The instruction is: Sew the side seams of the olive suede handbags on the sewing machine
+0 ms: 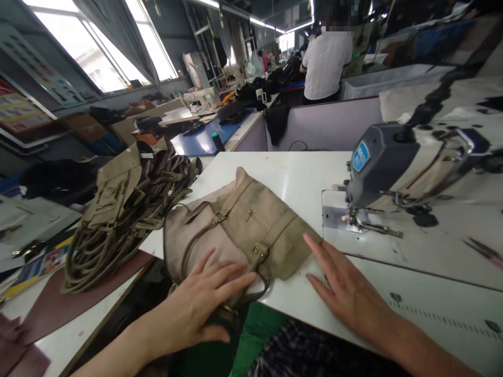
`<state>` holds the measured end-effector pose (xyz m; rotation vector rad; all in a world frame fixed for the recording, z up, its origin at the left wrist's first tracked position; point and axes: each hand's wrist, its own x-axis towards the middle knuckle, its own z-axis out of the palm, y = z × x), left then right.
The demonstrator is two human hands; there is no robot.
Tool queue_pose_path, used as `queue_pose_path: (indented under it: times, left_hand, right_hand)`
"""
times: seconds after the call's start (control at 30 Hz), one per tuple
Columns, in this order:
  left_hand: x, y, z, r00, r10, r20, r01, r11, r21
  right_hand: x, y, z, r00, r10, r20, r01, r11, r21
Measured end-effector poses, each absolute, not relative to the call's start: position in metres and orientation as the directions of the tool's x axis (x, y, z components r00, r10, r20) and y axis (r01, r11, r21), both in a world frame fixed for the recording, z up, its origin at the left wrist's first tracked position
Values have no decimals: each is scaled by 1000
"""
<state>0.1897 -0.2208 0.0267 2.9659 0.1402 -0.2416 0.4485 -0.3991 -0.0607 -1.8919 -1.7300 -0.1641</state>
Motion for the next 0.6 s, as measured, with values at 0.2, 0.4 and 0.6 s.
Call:
queue_pose_path:
  times: [0.2,0.4,0.6]
  left_hand:
    - [149,-214,-4,976,201,-81,196,-978,-71]
    - [125,-231,-32,964,218,151,244,-953,-182]
    - [90,-226,-51,914,227,338,309,-927,-213]
  right_hand:
    - [472,-408,-64,212,884,417,920,-36,-391]
    - [461,-404,-56,146,873,465,951,5,-308]
    - [428,-357,-40,-166,869,466,964,243,-111]
